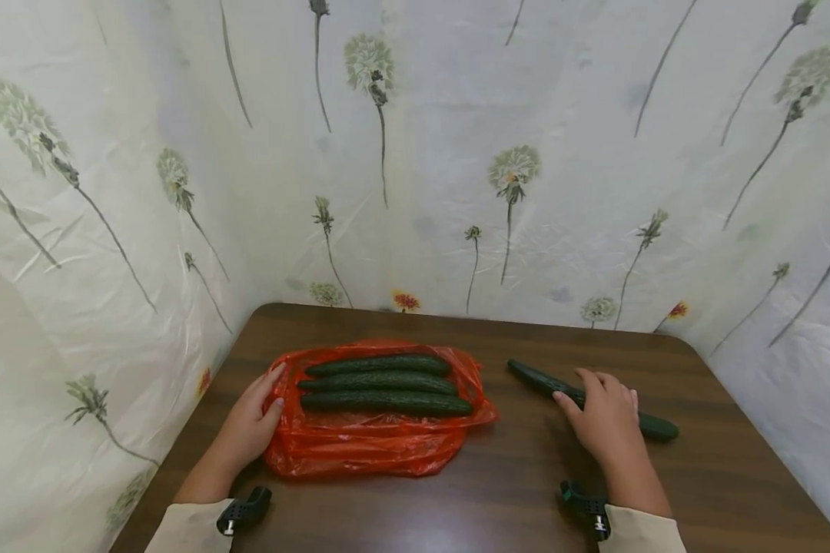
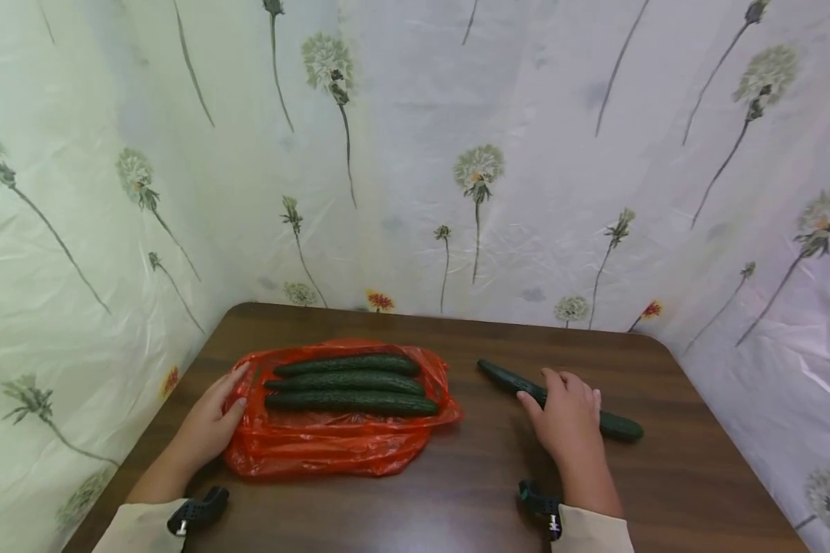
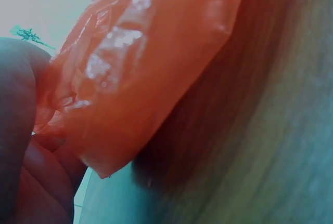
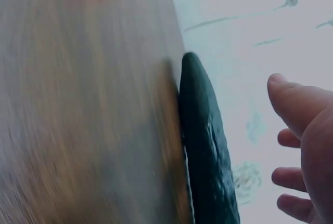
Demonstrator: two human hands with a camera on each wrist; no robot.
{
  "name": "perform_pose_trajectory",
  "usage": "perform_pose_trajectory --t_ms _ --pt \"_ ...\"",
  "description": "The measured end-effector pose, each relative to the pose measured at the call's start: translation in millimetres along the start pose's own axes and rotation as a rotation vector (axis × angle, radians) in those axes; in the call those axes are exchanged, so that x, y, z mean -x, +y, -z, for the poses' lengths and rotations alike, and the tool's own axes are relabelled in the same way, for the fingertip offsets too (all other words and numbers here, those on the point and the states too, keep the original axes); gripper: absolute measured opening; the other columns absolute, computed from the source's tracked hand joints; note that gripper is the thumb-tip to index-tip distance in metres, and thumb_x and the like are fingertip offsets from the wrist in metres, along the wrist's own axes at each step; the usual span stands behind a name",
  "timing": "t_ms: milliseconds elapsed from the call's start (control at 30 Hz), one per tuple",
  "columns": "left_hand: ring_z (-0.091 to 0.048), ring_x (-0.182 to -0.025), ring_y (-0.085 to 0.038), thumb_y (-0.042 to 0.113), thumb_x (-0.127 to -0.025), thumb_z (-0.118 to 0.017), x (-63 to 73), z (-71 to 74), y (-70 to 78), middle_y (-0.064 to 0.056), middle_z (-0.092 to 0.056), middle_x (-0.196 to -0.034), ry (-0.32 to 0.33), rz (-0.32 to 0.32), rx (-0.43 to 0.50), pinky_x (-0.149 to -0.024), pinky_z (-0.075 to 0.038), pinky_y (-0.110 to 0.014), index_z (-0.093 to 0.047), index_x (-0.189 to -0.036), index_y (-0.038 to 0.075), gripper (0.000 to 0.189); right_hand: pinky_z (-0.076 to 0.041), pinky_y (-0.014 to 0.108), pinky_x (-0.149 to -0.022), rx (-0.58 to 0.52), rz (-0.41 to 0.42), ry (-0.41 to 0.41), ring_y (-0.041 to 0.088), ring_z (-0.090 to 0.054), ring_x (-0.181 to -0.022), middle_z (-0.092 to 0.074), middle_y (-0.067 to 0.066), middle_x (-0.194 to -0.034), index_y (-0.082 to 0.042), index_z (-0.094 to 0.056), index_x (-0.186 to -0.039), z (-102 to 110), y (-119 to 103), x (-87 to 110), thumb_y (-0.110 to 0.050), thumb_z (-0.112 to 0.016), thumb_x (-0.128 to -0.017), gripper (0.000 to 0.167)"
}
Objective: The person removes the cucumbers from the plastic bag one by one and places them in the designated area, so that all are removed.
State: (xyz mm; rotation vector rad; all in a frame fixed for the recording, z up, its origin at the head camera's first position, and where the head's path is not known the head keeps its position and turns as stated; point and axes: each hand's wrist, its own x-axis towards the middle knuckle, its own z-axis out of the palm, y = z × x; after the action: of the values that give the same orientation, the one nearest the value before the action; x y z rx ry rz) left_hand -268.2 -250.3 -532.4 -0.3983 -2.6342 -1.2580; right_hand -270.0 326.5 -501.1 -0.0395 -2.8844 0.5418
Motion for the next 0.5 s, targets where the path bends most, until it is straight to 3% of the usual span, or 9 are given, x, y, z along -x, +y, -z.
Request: perform_pose_trajectory --t_ms 367,500 --pt "-0.037 -0.149 -0.049 0.000 -0.103 -0.052 -0.3 -1.1 0.4 -0.026 -0.037 -0.163 -0.005 0.039 0.001 -0.120 -0.030 -0.068 -0.037 -0.163 0.008 0.063 -0.018 0.080 -0.115 0.023 0.107 0.025 0.058 -0.037 -0.139 -0.048 0.031 -0.150 -0.004 -0.050 -0.151 -4.5 -24.8 -6.7 -0.043 -0.068 -0.101 0.067" --pt "-0.037 -0.149 -0.048 0.000 -0.103 -0.053 0.0 -0.4 -0.1 -0.026 -0.038 -0.163 0.004 0.030 0.004 -0.120 -0.030 -0.067 -0.037 -0.162 0.008 0.062 -0.018 0.081 -0.115 0.034 0.157 0.018 0.053 -0.041 -0.141 -0.052 0.026 -0.150 -0.006 -0.052 -0.151 -9.2 -38.8 -10.9 -0.046 -0.069 -0.099 0.067"
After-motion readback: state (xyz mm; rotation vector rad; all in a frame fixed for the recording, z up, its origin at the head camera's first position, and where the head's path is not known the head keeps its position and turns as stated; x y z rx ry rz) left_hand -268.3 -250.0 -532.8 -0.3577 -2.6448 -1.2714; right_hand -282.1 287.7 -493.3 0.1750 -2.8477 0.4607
